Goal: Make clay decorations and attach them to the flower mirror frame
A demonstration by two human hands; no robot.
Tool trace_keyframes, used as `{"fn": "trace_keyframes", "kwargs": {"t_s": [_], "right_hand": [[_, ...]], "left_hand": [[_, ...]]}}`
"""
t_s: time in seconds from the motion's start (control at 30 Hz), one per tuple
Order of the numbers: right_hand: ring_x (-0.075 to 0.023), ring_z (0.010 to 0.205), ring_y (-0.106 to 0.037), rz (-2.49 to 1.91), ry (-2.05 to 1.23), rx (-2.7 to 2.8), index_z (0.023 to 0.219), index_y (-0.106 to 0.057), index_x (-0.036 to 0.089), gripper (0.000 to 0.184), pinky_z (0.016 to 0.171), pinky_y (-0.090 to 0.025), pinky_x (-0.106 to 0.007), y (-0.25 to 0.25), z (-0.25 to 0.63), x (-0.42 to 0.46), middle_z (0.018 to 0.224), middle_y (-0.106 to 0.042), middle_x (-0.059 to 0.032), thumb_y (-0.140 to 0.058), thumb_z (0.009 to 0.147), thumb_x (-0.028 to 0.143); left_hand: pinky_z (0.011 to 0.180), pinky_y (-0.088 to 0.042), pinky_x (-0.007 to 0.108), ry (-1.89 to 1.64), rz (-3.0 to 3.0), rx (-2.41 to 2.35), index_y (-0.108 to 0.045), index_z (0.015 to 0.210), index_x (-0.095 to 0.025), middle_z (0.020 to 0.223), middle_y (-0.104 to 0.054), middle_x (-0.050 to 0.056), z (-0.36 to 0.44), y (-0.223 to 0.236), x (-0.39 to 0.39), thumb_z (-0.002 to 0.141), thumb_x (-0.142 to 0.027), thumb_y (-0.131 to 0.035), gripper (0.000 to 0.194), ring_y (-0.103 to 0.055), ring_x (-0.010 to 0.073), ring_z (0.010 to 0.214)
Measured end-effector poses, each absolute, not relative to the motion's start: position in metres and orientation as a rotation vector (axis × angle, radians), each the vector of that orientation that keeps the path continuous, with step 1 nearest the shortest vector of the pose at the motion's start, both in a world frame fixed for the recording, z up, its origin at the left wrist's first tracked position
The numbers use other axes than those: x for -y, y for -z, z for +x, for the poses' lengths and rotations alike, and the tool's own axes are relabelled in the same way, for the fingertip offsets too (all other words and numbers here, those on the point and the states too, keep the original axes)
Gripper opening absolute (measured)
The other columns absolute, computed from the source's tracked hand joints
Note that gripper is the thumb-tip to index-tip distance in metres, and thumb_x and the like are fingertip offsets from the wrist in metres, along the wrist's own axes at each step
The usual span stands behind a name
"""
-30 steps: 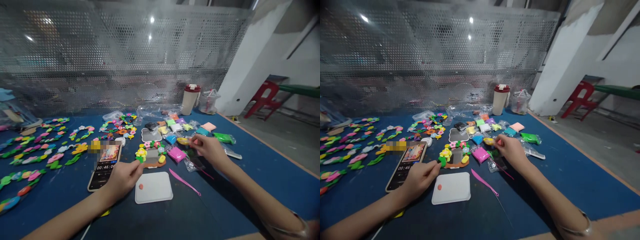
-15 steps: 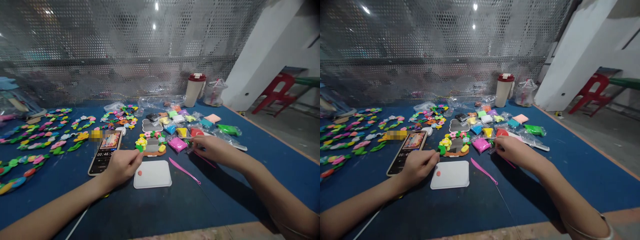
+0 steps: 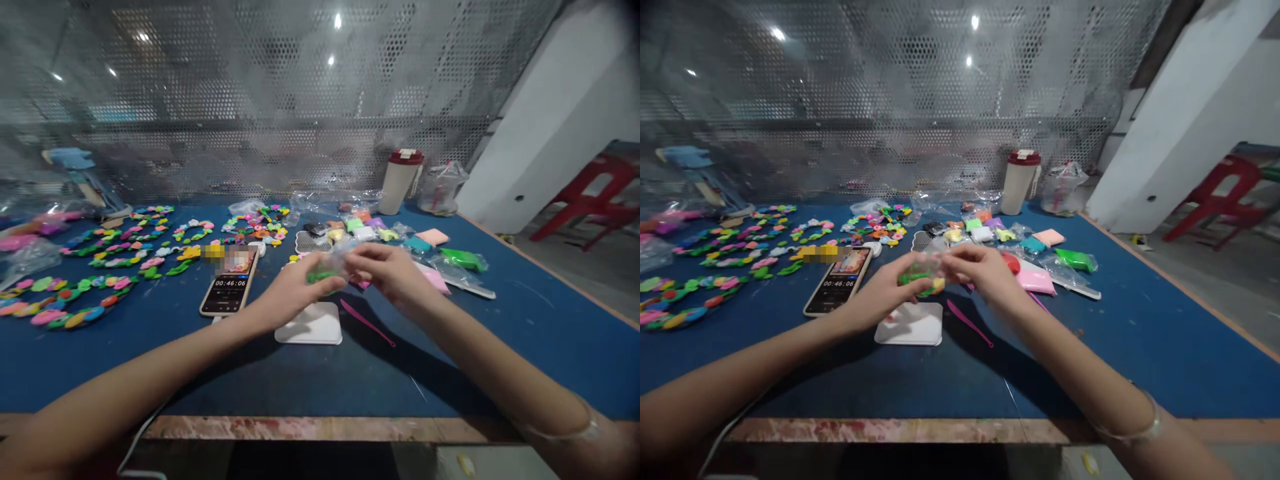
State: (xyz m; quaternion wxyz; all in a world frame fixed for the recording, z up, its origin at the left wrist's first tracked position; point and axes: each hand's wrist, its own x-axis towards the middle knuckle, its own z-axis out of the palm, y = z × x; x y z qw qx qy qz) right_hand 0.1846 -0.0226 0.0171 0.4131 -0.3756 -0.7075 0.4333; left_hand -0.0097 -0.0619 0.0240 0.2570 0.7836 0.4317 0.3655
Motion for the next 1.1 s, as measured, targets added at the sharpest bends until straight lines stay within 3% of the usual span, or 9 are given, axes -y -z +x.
{"fn": "trace_keyframes", "kwargs": {"t_s": [0.1,0.3,0.37,0.47,0.57,0.73,1.1], "right_hand": [[-0.0127,0.063,-0.059,-0.853,-1.246,1.822,0.083,-0.060,0.017,0.023,0.059,-0.047,-0.027,-0.015,0.168,0.024,0.075,-0.064,-0.0032,-0.060,0.079,0.040],[-0.0125,0.068,-0.057,-0.741,-1.417,1.974,0.071,-0.062,0.016,0.022,0.066,-0.046,-0.027,-0.018,0.178,0.029,0.071,-0.062,-0.0013,-0.061,0.081,0.036],[-0.0131,0.066,-0.057,-0.740,-1.417,1.979,0.069,-0.060,0.016,0.023,0.066,-0.045,-0.028,-0.015,0.180,0.031,0.068,-0.061,-0.0014,-0.062,0.080,0.035],[-0.0127,0.061,-0.054,-0.798,-1.299,1.908,0.066,-0.054,0.017,0.025,0.062,-0.043,-0.027,-0.008,0.176,0.035,0.063,-0.057,0.0003,-0.056,0.084,0.035],[-0.0122,0.058,-0.046,-0.909,-1.054,1.794,0.065,-0.047,0.020,0.024,0.060,-0.036,-0.026,-0.001,0.166,0.043,0.061,-0.051,0.0024,-0.053,0.085,0.030],[-0.0117,0.057,-0.039,-0.966,-0.832,1.702,0.065,-0.043,0.021,0.021,0.056,-0.029,-0.025,0.001,0.152,0.055,0.061,-0.045,0.0042,-0.054,0.081,0.025],[-0.0105,0.055,-0.041,-0.755,-1.090,1.756,0.061,-0.039,0.021,0.033,0.051,-0.034,-0.023,0.002,0.148,0.064,0.059,-0.043,0.0050,-0.059,0.080,0.039]], "left_hand": [[0.051,-0.047,0.022,-0.955,2.058,-1.126,-0.058,0.091,-0.016,0.079,-0.069,0.004,-0.011,-0.013,0.060,0.092,-0.037,-0.041,0.027,-0.063,0.0145,0.067],[0.045,-0.041,0.020,-0.880,2.079,-1.103,-0.051,0.065,-0.017,0.053,-0.056,-0.004,-0.027,-0.004,0.066,0.091,-0.037,-0.045,0.033,-0.052,0.0098,0.045],[0.048,-0.042,0.022,-0.939,2.114,-1.140,-0.052,0.068,-0.018,0.058,-0.056,-0.003,-0.030,-0.004,0.069,0.090,-0.043,-0.045,0.034,-0.054,0.0111,0.051],[0.069,-0.044,0.030,-1.187,2.179,-1.264,-0.052,0.088,-0.018,0.082,-0.059,0.004,-0.032,-0.006,0.073,0.087,-0.056,-0.043,0.038,-0.054,0.0179,0.078],[0.081,-0.035,0.037,-1.338,2.277,-1.321,-0.051,0.080,-0.019,0.081,-0.054,0.005,-0.025,-0.006,0.078,0.087,-0.058,-0.042,0.040,-0.047,0.0210,0.085],[0.068,-0.034,0.030,-1.031,2.503,-1.209,-0.049,0.070,-0.019,0.071,-0.051,-0.001,0.002,-0.005,0.083,0.090,-0.046,-0.048,0.033,-0.045,0.0160,0.071],[0.054,-0.034,0.022,-1.146,2.372,-1.124,-0.041,0.070,-0.019,0.065,-0.043,-0.004,-0.005,0.008,0.085,0.091,-0.037,-0.050,0.029,-0.042,0.0109,0.059]]}}
